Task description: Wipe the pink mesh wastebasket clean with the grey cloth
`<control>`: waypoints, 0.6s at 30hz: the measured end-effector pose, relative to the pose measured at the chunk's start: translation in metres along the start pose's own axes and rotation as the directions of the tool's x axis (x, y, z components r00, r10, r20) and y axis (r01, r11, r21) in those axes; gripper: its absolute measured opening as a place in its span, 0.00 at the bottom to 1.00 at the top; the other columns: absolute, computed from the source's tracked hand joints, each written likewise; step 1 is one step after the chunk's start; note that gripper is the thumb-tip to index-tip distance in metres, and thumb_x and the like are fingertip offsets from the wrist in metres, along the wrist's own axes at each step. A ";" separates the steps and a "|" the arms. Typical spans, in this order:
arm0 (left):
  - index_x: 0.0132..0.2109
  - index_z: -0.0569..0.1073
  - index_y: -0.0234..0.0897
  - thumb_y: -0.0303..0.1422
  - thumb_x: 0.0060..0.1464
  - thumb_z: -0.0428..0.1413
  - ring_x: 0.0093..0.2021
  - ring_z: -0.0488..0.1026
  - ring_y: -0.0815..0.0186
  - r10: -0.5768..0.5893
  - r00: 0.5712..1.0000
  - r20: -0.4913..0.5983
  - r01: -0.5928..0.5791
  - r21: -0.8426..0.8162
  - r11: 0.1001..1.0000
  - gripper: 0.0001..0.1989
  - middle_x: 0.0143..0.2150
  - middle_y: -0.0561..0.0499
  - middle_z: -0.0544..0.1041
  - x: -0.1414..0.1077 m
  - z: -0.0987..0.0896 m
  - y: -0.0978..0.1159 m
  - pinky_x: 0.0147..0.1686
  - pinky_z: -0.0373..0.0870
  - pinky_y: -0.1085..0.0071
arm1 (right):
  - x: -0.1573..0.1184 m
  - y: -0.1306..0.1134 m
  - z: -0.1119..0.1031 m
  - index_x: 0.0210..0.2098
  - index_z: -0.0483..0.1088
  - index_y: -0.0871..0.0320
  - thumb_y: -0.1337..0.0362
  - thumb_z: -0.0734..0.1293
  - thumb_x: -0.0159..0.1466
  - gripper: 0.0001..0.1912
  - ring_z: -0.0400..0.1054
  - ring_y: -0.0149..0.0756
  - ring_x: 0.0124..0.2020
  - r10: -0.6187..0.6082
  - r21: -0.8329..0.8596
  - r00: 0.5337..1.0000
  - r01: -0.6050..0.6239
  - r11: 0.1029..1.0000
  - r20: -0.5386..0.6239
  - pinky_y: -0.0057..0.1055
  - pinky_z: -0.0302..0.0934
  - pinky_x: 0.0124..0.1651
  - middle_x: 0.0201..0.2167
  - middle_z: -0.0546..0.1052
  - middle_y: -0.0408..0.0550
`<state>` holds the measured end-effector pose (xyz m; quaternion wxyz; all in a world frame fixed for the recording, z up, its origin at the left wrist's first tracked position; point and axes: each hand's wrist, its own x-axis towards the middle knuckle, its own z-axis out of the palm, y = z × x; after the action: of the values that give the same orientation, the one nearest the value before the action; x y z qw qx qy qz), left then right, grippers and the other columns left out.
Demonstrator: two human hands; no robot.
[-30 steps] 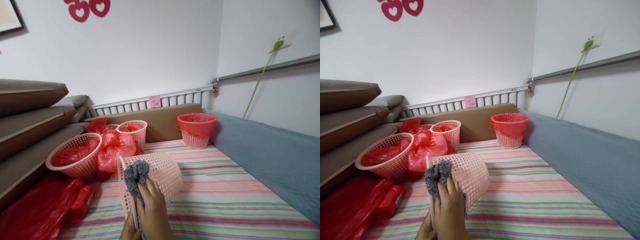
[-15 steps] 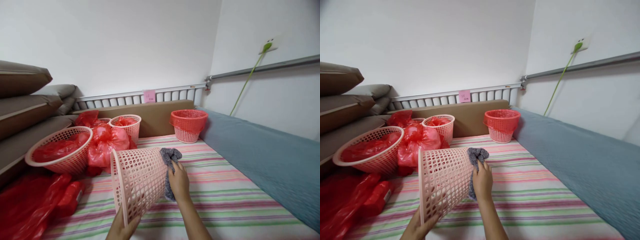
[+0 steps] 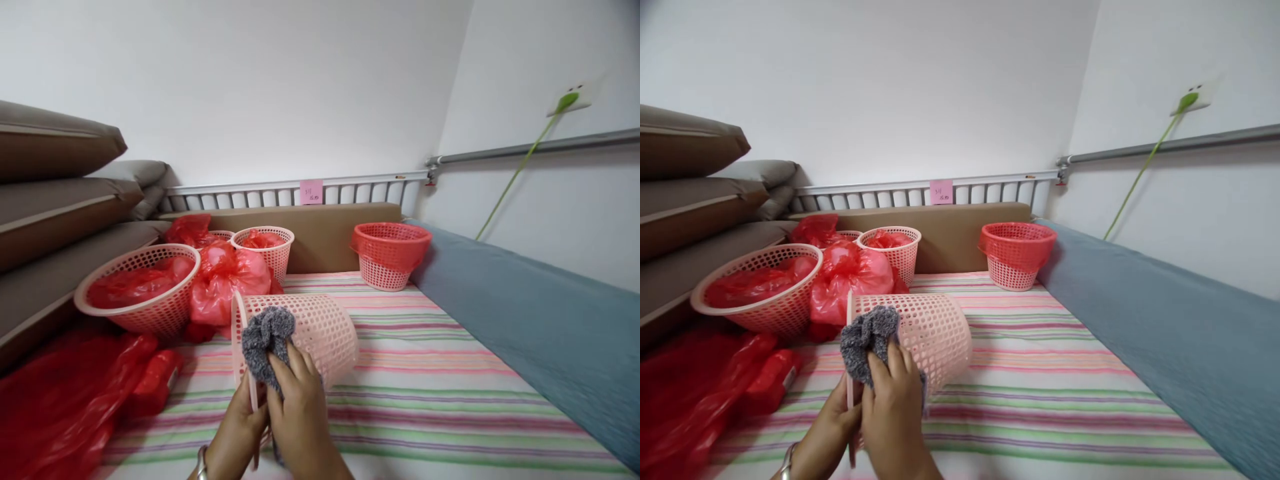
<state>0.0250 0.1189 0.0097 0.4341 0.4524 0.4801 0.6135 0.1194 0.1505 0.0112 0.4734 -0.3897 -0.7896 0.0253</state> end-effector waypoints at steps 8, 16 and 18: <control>0.66 0.47 0.41 0.37 0.50 0.59 0.54 0.70 0.50 -0.111 0.989 0.100 0.130 -0.207 0.970 0.41 0.58 0.37 0.70 -0.004 -0.009 -0.008 0.52 0.66 0.54 | 0.013 0.074 0.002 0.52 0.68 0.58 0.73 0.57 0.58 0.23 0.57 0.44 0.53 0.128 -0.153 0.988 -0.140 0.978 -0.084 0.43 0.56 0.55 0.53 0.67 0.54; 0.66 0.48 0.43 0.40 0.51 0.59 0.57 0.68 0.53 -0.094 0.985 0.144 0.103 -0.062 0.993 0.40 0.57 0.40 0.72 -0.009 -0.009 -0.017 0.58 0.59 0.56 | 0.008 0.152 -0.010 0.52 0.68 0.62 0.66 0.56 0.61 0.21 0.62 0.46 0.45 0.419 -0.235 0.890 -0.452 0.861 -0.178 0.40 0.59 0.47 0.45 0.71 0.57; 0.65 0.52 0.43 0.41 0.50 0.59 0.57 0.68 0.53 -0.073 0.989 0.127 0.077 -0.029 0.997 0.38 0.56 0.41 0.72 -0.011 -0.008 -0.018 0.59 0.59 0.57 | 0.008 0.150 -0.010 0.52 0.68 0.62 0.65 0.56 0.61 0.21 0.62 0.47 0.45 0.420 -0.224 0.891 -0.451 0.864 -0.172 0.41 0.59 0.47 0.45 0.71 0.57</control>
<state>0.0219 0.1095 -0.0109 0.4937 0.4643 0.4581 0.5752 0.2141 0.2564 -0.0388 0.4459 -0.6170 -0.6484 0.0058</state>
